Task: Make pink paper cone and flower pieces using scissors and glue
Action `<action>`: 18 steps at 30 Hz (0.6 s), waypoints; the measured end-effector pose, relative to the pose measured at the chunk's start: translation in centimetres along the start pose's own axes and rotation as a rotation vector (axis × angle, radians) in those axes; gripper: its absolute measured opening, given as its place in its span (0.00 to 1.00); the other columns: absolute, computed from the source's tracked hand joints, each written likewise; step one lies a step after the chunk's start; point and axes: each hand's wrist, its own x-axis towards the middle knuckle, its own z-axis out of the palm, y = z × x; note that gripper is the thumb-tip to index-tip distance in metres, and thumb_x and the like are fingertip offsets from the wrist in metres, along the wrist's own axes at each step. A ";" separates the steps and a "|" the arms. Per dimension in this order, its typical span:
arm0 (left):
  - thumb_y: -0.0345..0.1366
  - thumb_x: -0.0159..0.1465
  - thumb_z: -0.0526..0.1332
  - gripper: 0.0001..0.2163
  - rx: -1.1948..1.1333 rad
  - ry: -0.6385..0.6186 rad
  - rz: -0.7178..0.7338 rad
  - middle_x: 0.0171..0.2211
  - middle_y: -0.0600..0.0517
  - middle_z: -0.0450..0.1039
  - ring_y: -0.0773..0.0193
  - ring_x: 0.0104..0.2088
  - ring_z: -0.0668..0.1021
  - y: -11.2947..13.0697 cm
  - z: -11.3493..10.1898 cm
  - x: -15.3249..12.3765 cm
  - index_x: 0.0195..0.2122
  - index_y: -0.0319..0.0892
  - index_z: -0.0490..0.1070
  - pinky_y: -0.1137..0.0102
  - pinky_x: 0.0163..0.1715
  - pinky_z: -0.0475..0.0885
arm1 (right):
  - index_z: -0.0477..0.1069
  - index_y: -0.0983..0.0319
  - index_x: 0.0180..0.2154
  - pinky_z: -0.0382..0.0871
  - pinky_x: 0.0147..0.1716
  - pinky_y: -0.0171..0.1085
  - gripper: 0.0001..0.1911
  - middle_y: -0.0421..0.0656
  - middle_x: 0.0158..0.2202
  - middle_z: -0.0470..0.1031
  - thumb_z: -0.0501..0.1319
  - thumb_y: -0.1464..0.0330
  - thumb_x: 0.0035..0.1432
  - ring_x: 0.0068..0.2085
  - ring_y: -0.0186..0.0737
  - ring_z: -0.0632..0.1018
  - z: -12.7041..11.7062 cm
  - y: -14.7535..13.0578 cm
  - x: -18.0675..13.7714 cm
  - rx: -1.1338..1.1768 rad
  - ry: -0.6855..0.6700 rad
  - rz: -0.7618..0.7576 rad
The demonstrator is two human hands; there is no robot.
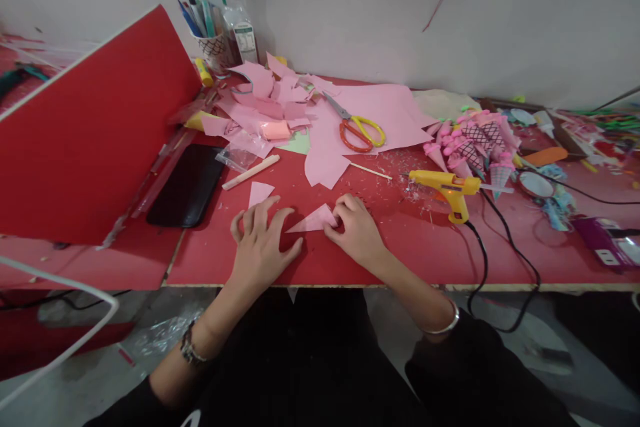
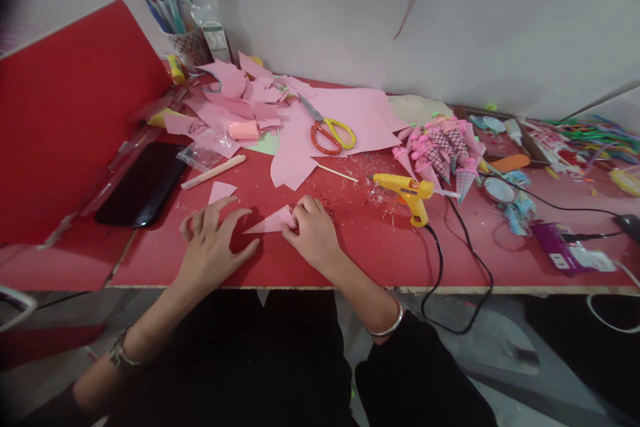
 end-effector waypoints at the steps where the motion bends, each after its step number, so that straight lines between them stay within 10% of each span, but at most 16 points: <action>1: 0.42 0.54 0.57 0.17 -0.004 0.006 -0.019 0.51 0.42 0.61 0.49 0.49 0.65 0.0 0.1 0.1 0.44 0.43 0.65 0.53 0.48 0.55 | 0.54 0.60 0.20 0.63 0.33 0.37 0.11 0.43 0.29 0.63 0.57 0.71 0.47 0.33 0.39 0.66 0.0 0.0 0.0 0.001 0.003 -0.005; 18: 0.38 0.55 0.57 0.16 0.049 -0.015 -0.125 0.52 0.40 0.58 0.48 0.49 0.64 -0.3 -0.4 0.8 0.45 0.42 0.65 0.54 0.47 0.56 | 0.52 0.60 0.20 0.63 0.35 0.38 0.12 0.43 0.28 0.62 0.56 0.71 0.48 0.33 0.39 0.65 0.0 0.0 0.1 -0.008 -0.021 -0.014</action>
